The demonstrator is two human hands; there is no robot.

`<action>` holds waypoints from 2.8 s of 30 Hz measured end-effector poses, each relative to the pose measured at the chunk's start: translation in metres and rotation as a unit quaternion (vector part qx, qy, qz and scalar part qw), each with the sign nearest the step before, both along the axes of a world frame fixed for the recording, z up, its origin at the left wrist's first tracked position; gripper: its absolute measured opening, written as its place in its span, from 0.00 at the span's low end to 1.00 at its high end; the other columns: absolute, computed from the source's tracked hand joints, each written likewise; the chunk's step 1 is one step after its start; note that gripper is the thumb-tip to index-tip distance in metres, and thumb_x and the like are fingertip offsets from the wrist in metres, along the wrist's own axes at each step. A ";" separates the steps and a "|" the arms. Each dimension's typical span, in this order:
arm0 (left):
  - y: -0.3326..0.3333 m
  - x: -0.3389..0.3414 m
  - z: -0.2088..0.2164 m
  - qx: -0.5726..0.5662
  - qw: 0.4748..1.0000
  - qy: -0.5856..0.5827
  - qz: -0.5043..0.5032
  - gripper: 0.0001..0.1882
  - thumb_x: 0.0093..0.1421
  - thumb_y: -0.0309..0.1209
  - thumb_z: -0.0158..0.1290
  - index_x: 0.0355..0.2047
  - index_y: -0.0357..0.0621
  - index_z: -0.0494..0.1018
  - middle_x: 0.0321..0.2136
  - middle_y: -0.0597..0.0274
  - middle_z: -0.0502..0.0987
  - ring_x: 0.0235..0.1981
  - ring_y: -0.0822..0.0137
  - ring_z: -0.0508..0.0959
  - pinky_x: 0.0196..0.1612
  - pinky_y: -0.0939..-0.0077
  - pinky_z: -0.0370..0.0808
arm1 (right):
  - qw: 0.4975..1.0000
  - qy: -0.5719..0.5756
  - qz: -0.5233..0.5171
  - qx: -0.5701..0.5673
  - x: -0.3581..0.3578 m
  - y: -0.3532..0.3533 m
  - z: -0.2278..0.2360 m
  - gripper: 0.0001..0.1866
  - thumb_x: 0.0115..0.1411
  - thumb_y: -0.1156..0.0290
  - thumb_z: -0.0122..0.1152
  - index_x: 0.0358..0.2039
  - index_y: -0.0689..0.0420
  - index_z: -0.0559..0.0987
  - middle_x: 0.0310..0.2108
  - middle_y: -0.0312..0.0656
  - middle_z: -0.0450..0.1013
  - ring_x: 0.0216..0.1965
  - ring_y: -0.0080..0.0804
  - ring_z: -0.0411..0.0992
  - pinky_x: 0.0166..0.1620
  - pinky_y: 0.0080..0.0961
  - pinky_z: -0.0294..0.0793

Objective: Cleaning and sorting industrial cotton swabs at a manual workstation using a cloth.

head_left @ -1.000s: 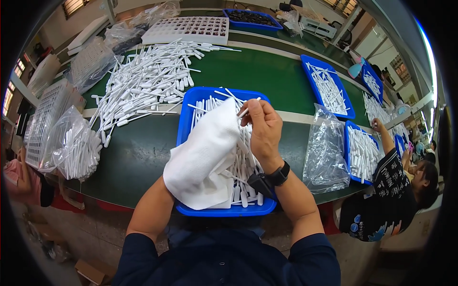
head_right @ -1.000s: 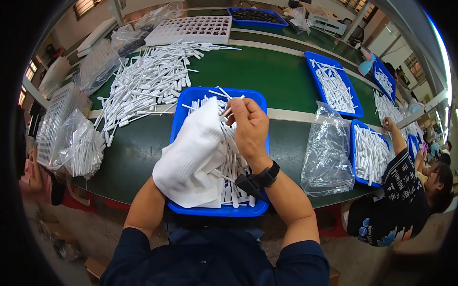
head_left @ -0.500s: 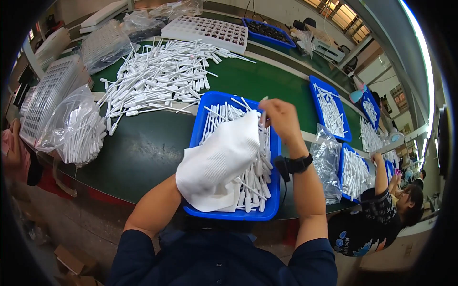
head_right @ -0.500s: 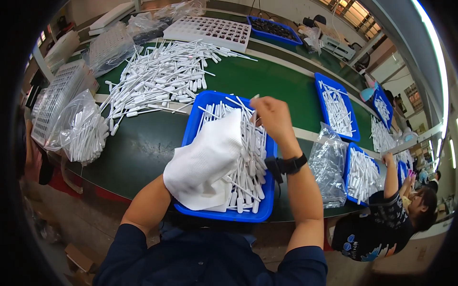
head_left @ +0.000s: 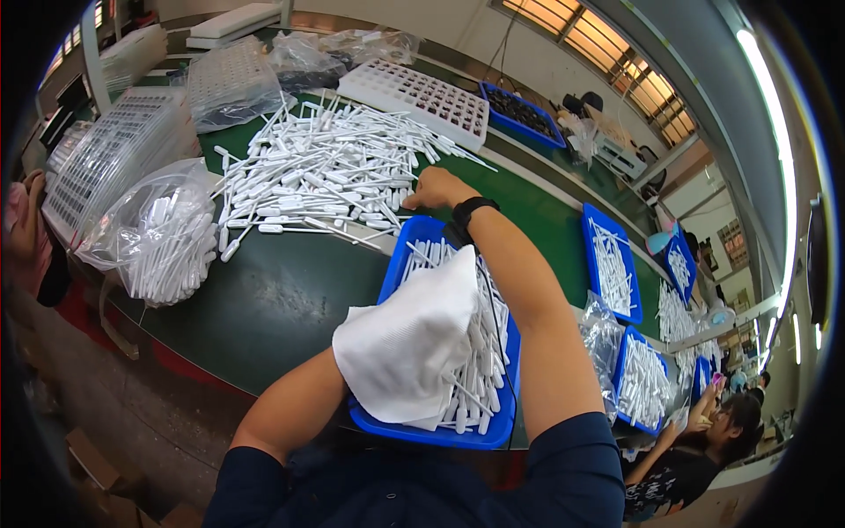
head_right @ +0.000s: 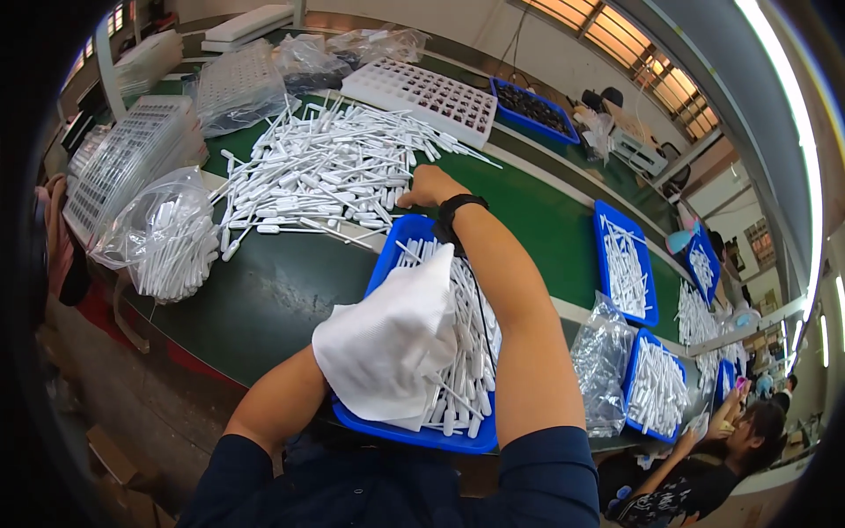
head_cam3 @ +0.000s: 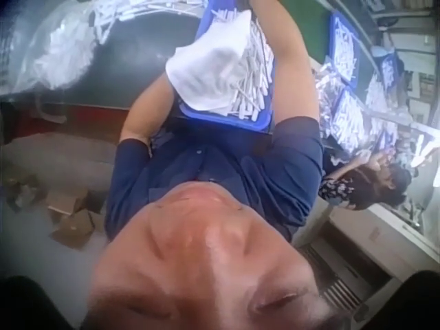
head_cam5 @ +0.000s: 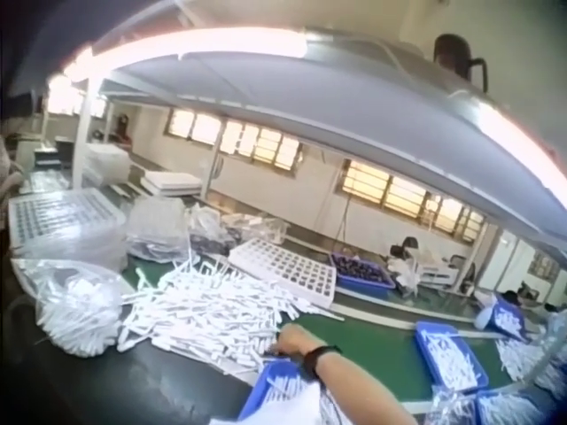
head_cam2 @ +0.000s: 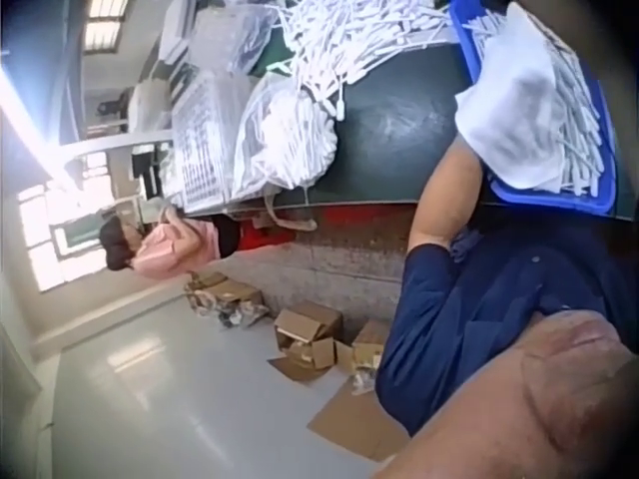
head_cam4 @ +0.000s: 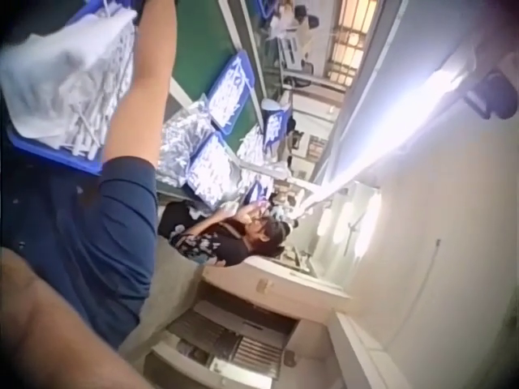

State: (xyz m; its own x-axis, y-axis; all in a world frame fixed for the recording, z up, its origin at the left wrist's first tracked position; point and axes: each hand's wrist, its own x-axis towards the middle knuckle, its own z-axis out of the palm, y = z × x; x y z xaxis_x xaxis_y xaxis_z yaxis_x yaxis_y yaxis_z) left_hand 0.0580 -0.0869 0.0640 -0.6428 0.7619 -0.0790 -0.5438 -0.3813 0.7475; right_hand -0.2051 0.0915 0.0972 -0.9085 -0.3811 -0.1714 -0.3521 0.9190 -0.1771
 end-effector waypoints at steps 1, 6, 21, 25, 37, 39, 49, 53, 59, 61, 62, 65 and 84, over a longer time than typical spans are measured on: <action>0.002 -0.006 -0.009 0.012 1.000 -0.007 -0.012 0.12 0.71 0.26 0.42 0.50 0.37 0.70 0.39 0.60 0.76 0.42 0.66 0.76 0.48 0.72 0.74 | 0.997 -0.043 -0.032 -0.050 -0.003 0.001 -0.001 0.16 0.50 0.59 0.71 0.24 0.63 0.85 0.24 0.48 0.80 0.25 0.40 0.79 0.34 0.33 0.78; -0.002 -0.003 -0.054 0.062 0.993 -0.040 -0.089 0.14 0.72 0.26 0.40 0.52 0.36 0.71 0.41 0.59 0.76 0.44 0.66 0.76 0.51 0.71 0.74 | 0.974 -0.137 -0.132 -0.125 -0.010 0.021 -0.023 0.15 0.44 0.62 0.74 0.23 0.63 0.85 0.24 0.48 0.80 0.22 0.36 0.78 0.33 0.29 0.79; 0.031 -0.025 0.032 -0.189 0.847 0.461 0.184 0.14 0.63 0.22 0.51 0.49 0.39 0.67 0.32 0.63 0.66 0.32 0.67 0.68 0.37 0.75 0.72 | 0.911 0.039 -0.214 -0.350 0.191 0.089 0.051 0.12 0.59 0.69 0.60 0.31 0.67 0.81 0.28 0.52 0.81 0.31 0.37 0.81 0.32 0.30 0.78; 0.041 -0.006 0.079 -0.290 0.822 0.458 0.176 0.17 0.60 0.22 0.53 0.49 0.36 0.66 0.29 0.60 0.67 0.29 0.64 0.69 0.34 0.73 0.71 | 0.796 -0.029 -0.208 -0.568 0.252 0.100 0.021 0.11 0.66 0.66 0.59 0.38 0.62 0.79 0.25 0.35 0.77 0.25 0.14 0.71 0.29 0.15 0.69; 0.050 0.025 0.131 -0.349 0.707 0.585 0.189 0.39 0.51 0.24 0.57 0.61 0.17 0.56 0.31 0.49 0.71 0.34 0.50 0.72 0.41 0.64 0.70 | 0.689 0.012 -0.212 -0.693 0.294 0.079 0.006 0.09 0.67 0.71 0.58 0.42 0.65 0.78 0.25 0.34 0.75 0.26 0.17 0.69 0.31 0.16 0.69; 0.046 0.025 0.124 -0.355 0.703 0.586 0.191 0.39 0.51 0.24 0.58 0.61 0.18 0.56 0.31 0.49 0.71 0.34 0.50 0.71 0.42 0.64 0.70 | 0.683 0.008 -0.207 -0.701 0.296 0.078 0.006 0.09 0.67 0.72 0.58 0.42 0.66 0.77 0.25 0.35 0.75 0.26 0.17 0.69 0.32 0.16 0.69; 0.024 0.011 0.127 -0.301 0.730 0.595 0.152 0.49 0.40 0.27 0.65 0.60 0.20 0.54 0.38 0.37 0.71 0.40 0.39 0.71 0.46 0.61 0.70 | 0.691 0.017 -0.190 -0.698 0.299 0.077 0.003 0.10 0.67 0.73 0.57 0.44 0.67 0.77 0.26 0.35 0.75 0.26 0.18 0.70 0.34 0.17 0.70; 0.026 0.012 0.123 -0.304 0.731 0.586 0.174 0.45 0.43 0.26 0.63 0.61 0.23 0.56 0.39 0.39 0.72 0.41 0.41 0.71 0.47 0.62 0.70 | 0.704 0.020 -0.190 -0.684 0.301 0.079 0.006 0.11 0.68 0.72 0.57 0.45 0.67 0.77 0.26 0.36 0.75 0.27 0.19 0.70 0.34 0.18 0.70; 0.040 0.019 0.118 -0.310 0.729 0.577 0.199 0.41 0.48 0.25 0.61 0.62 0.26 0.59 0.39 0.43 0.72 0.42 0.45 0.72 0.49 0.64 0.70 | 0.680 0.009 -0.172 -0.713 0.297 0.077 0.007 0.13 0.68 0.71 0.57 0.46 0.67 0.76 0.27 0.37 0.75 0.29 0.21 0.71 0.35 0.19 0.71; 0.040 0.021 0.125 -0.318 0.724 0.581 0.192 0.41 0.48 0.25 0.61 0.62 0.26 0.59 0.39 0.43 0.72 0.42 0.45 0.72 0.49 0.64 0.70 | 0.663 -0.001 -0.164 -0.730 0.298 0.078 0.005 0.13 0.68 0.70 0.58 0.46 0.67 0.76 0.27 0.38 0.75 0.29 0.22 0.71 0.36 0.20 0.71; 0.040 0.022 0.127 -0.322 0.721 0.583 0.188 0.41 0.48 0.25 0.61 0.62 0.26 0.59 0.39 0.43 0.72 0.42 0.45 0.72 0.49 0.64 0.70 | 0.654 -0.006 -0.160 -0.739 0.298 0.078 0.004 0.13 0.68 0.70 0.58 0.46 0.67 0.76 0.27 0.38 0.74 0.29 0.22 0.71 0.36 0.20 0.71; 0.040 0.024 0.133 -0.336 0.714 0.588 0.177 0.41 0.47 0.25 0.61 0.61 0.25 0.59 0.38 0.43 0.72 0.41 0.46 0.72 0.48 0.64 0.70 | 0.655 -0.008 -0.146 -0.741 0.300 0.084 0.000 0.13 0.68 0.69 0.58 0.46 0.66 0.76 0.27 0.38 0.74 0.29 0.23 0.71 0.36 0.20 0.71; 0.042 0.019 0.125 -0.356 0.739 0.548 0.164 0.40 0.49 0.26 0.60 0.61 0.23 0.58 0.35 0.45 0.72 0.38 0.48 0.72 0.44 0.64 0.70 | 0.589 -0.020 -0.109 -0.801 0.301 0.083 0.001 0.13 0.68 0.67 0.58 0.45 0.64 0.77 0.27 0.40 0.73 0.29 0.25 0.71 0.34 0.21 0.71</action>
State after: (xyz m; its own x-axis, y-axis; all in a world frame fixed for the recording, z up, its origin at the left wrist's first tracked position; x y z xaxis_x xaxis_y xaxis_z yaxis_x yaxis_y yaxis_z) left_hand 0.0773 -0.0445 0.1891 -0.7591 0.5668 0.3202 0.5713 0.3442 0.7451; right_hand 0.0958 0.1745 0.0984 -0.9734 0.0418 0.2253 -0.2221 -0.4150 -0.8823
